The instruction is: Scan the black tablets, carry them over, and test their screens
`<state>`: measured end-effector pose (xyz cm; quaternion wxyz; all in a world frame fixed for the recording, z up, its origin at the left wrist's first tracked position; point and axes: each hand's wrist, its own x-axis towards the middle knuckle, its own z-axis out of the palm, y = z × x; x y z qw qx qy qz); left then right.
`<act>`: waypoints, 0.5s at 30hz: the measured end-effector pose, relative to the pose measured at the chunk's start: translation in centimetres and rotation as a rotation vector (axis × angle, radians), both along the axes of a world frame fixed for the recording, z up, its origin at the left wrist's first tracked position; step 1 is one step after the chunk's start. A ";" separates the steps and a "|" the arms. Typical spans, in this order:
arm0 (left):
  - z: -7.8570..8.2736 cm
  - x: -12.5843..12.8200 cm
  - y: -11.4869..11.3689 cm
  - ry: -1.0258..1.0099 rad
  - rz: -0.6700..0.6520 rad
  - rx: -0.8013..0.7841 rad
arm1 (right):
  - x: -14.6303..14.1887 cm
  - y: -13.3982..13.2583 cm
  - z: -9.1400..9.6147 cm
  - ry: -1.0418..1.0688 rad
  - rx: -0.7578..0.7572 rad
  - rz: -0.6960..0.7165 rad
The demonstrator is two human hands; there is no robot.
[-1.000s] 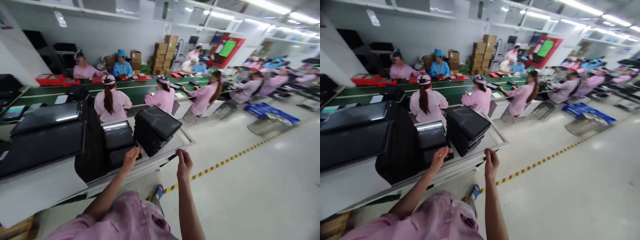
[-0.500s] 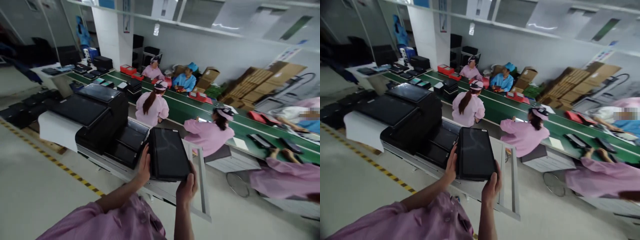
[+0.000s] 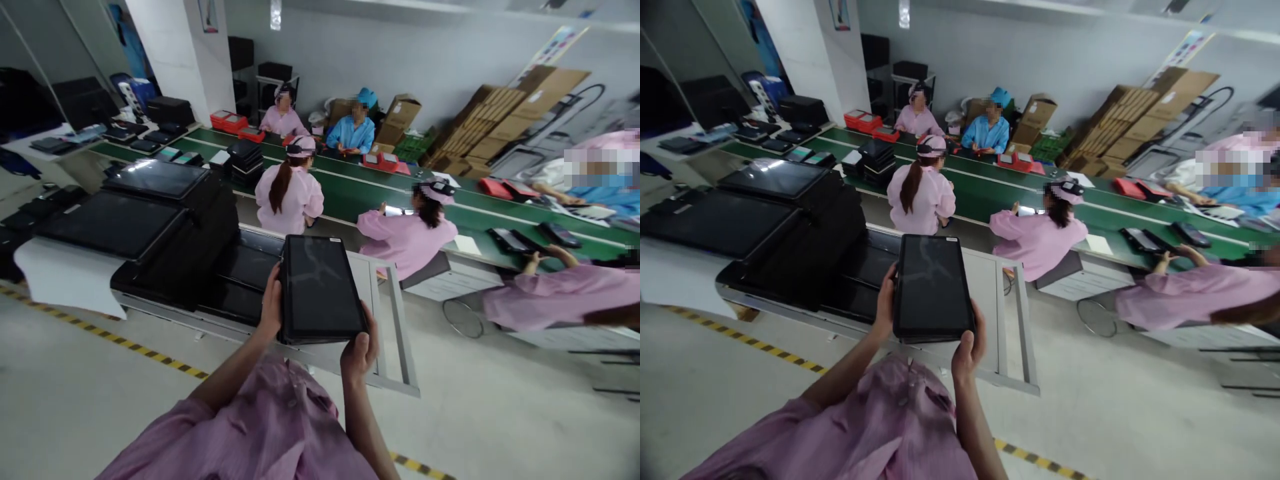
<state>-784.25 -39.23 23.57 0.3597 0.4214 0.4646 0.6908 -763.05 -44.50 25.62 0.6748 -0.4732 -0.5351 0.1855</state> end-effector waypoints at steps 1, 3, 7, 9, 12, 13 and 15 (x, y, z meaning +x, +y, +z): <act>0.8 -1.0 1.5 0.040 0.017 0.011 | 0.3 0.0 0.1 -0.006 -0.020 0.027; 2.7 -2.6 5.0 0.113 0.022 0.037 | 1.3 -0.1 0.4 -0.026 -0.084 0.117; 5.7 -3.9 11.1 0.282 -0.103 0.009 | 3.0 0.5 1.1 -0.066 -0.198 0.259; 6.3 -3.6 12.5 0.371 -0.082 -0.003 | 3.4 1.0 1.4 -0.082 -0.197 0.256; 6.6 -3.1 12.8 0.448 -0.013 0.007 | 3.1 1.9 1.6 -0.066 -0.144 0.220; 6.7 -3.1 12.7 0.461 0.008 0.017 | 3.0 2.2 1.6 -0.057 -0.122 0.213; 7.0 -3.2 12.7 0.494 0.021 0.046 | 2.8 2.6 1.6 -0.044 -0.083 0.197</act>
